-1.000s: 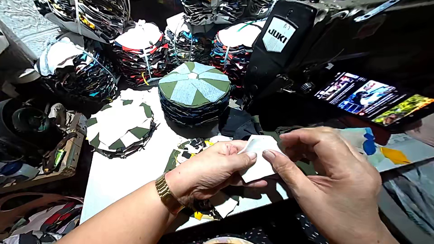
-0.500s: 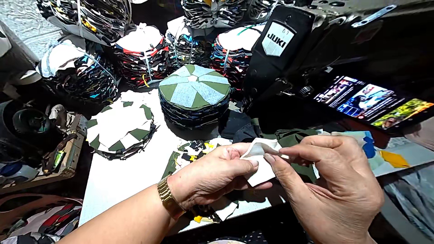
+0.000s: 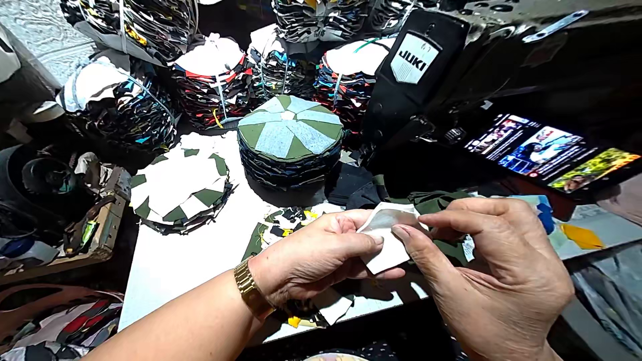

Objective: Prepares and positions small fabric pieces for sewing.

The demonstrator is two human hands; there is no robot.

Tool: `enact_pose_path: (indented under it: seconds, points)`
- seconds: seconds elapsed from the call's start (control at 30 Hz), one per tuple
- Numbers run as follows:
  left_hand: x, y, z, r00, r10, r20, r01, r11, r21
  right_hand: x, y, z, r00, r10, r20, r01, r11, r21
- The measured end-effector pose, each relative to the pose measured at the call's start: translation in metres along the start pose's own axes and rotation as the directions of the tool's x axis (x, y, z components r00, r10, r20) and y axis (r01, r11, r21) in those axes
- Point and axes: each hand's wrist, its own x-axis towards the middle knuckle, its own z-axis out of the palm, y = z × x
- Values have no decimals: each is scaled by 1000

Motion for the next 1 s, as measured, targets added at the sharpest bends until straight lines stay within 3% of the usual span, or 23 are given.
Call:
enact_pose_path:
  seconds: [1.0]
  points:
    - [0,-1,-1,1000,3,-4,-3,1000,28,-2,2,0,1000,25,17,-25,998,51]
